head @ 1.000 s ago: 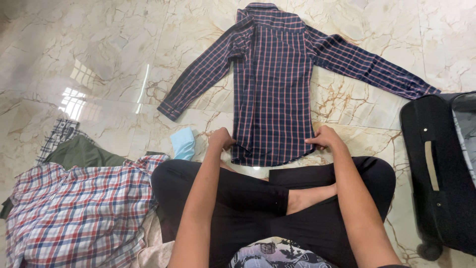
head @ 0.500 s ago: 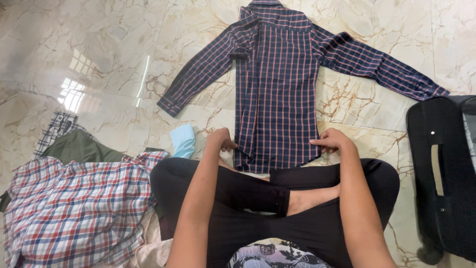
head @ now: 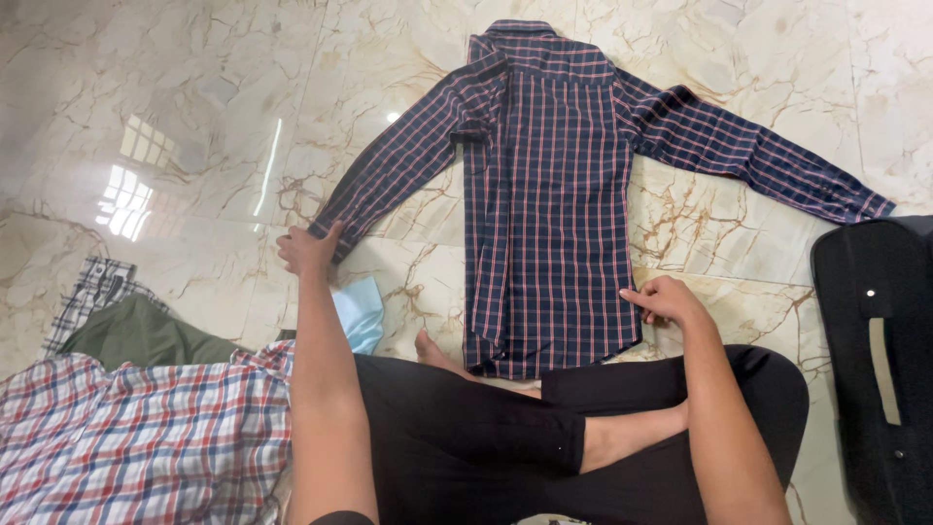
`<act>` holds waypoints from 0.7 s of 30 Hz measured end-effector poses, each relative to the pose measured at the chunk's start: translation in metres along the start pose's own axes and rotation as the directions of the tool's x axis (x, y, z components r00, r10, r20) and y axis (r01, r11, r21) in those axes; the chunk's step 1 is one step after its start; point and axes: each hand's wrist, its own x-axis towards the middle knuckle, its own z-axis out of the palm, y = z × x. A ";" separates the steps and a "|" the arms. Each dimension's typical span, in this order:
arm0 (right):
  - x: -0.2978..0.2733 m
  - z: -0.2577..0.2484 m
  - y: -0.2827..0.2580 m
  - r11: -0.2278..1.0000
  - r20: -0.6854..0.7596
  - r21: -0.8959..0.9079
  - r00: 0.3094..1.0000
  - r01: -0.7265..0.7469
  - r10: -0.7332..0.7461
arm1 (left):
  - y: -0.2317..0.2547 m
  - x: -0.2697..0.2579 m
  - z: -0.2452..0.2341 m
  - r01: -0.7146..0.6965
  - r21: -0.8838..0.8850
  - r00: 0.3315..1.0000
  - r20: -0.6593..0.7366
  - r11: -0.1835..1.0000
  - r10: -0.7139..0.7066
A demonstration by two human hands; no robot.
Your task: The person folds a shirt on the floor and places it into an open suitcase.
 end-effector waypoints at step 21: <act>0.009 0.002 0.010 0.995 0.008 0.036 0.996 0.090 -0.090 | 0.160 -0.181 -0.123 -0.921 -0.149 0.385 -0.484 0.360 0.786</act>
